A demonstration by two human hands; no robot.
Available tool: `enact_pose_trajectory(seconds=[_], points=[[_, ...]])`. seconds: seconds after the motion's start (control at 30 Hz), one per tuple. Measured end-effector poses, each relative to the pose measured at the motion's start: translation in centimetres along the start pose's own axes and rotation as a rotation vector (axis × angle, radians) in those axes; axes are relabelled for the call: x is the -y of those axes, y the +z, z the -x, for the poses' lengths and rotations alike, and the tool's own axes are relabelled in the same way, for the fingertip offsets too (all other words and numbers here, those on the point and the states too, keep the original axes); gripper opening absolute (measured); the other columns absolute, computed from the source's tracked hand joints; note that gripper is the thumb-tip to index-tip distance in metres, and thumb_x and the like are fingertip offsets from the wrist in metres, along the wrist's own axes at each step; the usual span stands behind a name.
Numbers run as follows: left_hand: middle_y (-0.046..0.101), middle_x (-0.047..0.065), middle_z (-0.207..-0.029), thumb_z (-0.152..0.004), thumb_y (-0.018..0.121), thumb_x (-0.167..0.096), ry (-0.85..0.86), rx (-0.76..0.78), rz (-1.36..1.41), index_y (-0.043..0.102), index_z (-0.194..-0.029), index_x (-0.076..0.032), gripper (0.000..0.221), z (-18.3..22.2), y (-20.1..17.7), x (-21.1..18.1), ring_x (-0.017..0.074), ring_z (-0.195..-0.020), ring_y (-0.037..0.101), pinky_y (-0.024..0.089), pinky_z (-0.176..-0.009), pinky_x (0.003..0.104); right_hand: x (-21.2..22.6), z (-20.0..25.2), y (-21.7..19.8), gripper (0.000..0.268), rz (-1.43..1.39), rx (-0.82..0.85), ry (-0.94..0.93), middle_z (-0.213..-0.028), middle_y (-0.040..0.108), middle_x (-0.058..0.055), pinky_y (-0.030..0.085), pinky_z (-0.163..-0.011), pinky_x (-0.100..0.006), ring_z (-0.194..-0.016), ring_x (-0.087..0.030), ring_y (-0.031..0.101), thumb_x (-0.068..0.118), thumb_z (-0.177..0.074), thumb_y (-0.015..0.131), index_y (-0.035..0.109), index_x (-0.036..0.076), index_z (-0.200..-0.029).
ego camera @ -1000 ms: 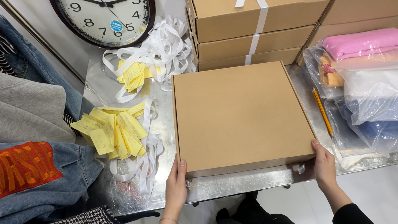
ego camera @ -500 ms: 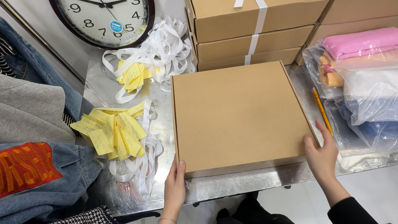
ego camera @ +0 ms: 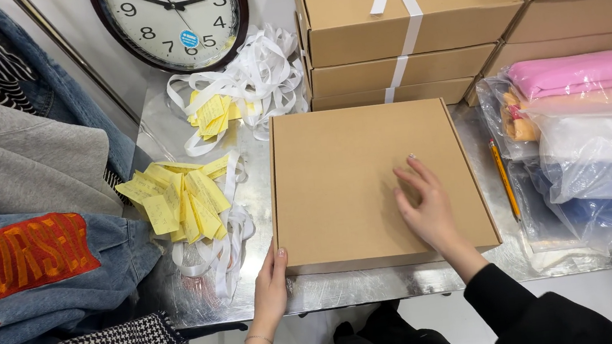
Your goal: Folding a cardboard box, wrapping it with a decorative ribbon, and applying a label.
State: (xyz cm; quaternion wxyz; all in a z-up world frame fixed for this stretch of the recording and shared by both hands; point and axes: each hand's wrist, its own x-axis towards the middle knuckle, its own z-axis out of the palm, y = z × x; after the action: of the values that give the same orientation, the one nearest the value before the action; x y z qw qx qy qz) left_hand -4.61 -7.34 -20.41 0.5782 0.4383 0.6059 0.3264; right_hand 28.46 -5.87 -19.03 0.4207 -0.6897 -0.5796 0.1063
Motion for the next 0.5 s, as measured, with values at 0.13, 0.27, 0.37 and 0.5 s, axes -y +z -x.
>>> enact_pose_trajectory(seconds=[0.13, 0.27, 0.37, 0.5], points=[[0.050, -0.001, -0.164, -0.097, 0.048, -0.049, 0.027, -0.018, 0.018, 0.047, -0.158, -0.017, 0.069, -0.1, 0.1, 0.0, 0.0136, -0.156, 0.040, 0.026, -0.128, 0.030, 0.4, -1.1, 1.3, 0.038, -0.021, 0.049, -0.025, -0.155, 0.056, -0.013, 0.038, -0.121, -0.040, -0.148, -0.026, 0.048, 0.019, -0.093, 0.067, 0.074, 0.015, -0.131], [0.061, 0.000, -0.156, -0.095, 0.055, -0.042, -0.025, -0.034, 0.090, 0.055, -0.153, -0.016, 0.064, -1.1, -0.2, 0.6, 0.0138, -0.149, 0.051, 0.036, -0.124, 0.030, 1.3, -2.1, 1.1, 0.037, -0.053, 0.087, 0.011, -0.155, 0.056, -0.012, 0.038, -0.121, -0.040, -0.148, -0.025, 0.048, 0.017, -0.093, 0.066, 0.076, 0.016, -0.128], [0.066, 0.003, -0.151, -0.092, 0.062, -0.037, -0.066, -0.048, 0.099, 0.059, -0.150, -0.013, 0.063, -2.2, -0.9, -0.3, 0.0149, -0.142, 0.058, 0.041, -0.121, 0.031, 2.2, -3.2, 0.2, 0.036, -0.090, 0.112, 0.089, -0.155, 0.057, -0.009, 0.036, -0.122, -0.039, -0.149, -0.023, 0.048, 0.017, -0.093, 0.065, 0.076, 0.017, -0.127], [0.064, 0.023, -0.144, -0.101, 0.066, -0.034, 0.093, -0.103, -0.136, 0.064, -0.145, -0.008, 0.051, -4.9, -2.1, -2.9, 0.0439, -0.136, 0.059, 0.048, -0.113, 0.057, -0.8, -4.7, 0.8, 0.034, -0.068, 0.088, -0.005, -0.146, 0.064, -0.014, 0.045, -0.115, -0.054, -0.139, -0.039, 0.057, 0.015, -0.091, 0.073, 0.079, 0.022, -0.124]])
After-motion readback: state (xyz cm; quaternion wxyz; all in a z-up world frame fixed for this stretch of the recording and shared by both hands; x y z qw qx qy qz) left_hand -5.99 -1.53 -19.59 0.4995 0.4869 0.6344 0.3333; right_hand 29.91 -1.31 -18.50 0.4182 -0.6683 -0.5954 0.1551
